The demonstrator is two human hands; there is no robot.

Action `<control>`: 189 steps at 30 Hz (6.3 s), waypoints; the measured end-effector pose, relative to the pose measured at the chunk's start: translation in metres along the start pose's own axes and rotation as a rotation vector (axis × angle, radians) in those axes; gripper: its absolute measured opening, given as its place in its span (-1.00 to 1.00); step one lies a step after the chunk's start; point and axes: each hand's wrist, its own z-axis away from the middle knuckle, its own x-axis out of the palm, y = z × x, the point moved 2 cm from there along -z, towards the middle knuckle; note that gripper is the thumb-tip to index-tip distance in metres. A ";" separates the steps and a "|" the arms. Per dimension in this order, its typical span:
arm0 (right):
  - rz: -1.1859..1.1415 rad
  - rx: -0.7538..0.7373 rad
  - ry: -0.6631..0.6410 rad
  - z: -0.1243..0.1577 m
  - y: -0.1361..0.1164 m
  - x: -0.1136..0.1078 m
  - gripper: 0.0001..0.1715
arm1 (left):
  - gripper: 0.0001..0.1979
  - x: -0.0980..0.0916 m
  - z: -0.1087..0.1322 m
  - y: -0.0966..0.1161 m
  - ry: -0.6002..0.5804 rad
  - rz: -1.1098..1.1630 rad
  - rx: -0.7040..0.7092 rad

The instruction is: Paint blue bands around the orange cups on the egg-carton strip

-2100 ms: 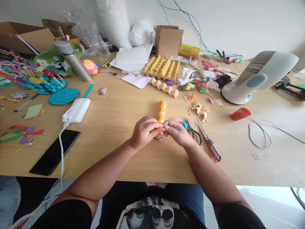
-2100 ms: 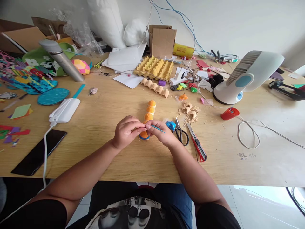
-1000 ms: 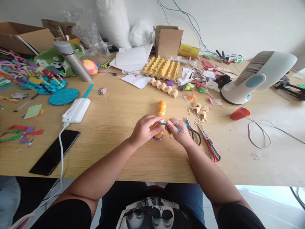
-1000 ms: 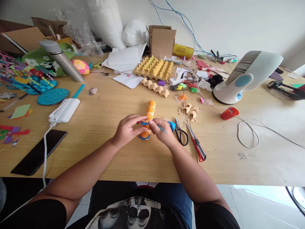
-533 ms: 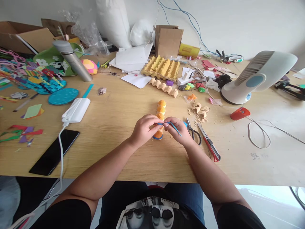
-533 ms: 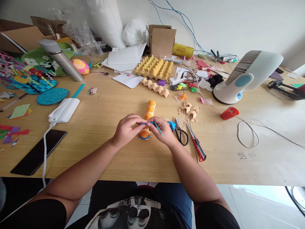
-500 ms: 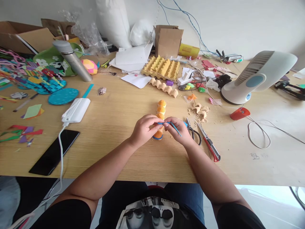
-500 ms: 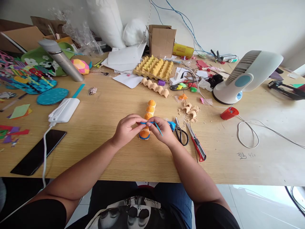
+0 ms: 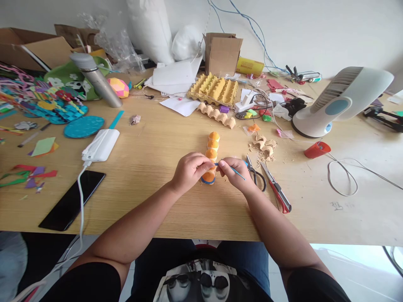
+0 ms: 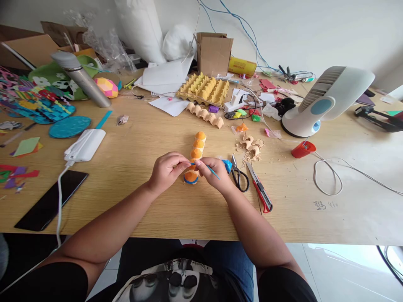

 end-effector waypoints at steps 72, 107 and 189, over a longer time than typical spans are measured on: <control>-0.082 0.042 0.080 -0.001 0.003 -0.006 -0.28 | -0.87 0.002 0.002 -0.005 0.083 0.311 -0.380; 0.262 0.203 -0.121 -0.011 0.031 -0.010 -0.53 | -0.81 0.000 0.006 -0.042 -0.357 0.368 -0.767; 0.478 0.164 -0.137 -0.009 0.022 -0.006 -0.95 | -0.86 0.002 0.003 -0.035 -0.335 0.303 -0.756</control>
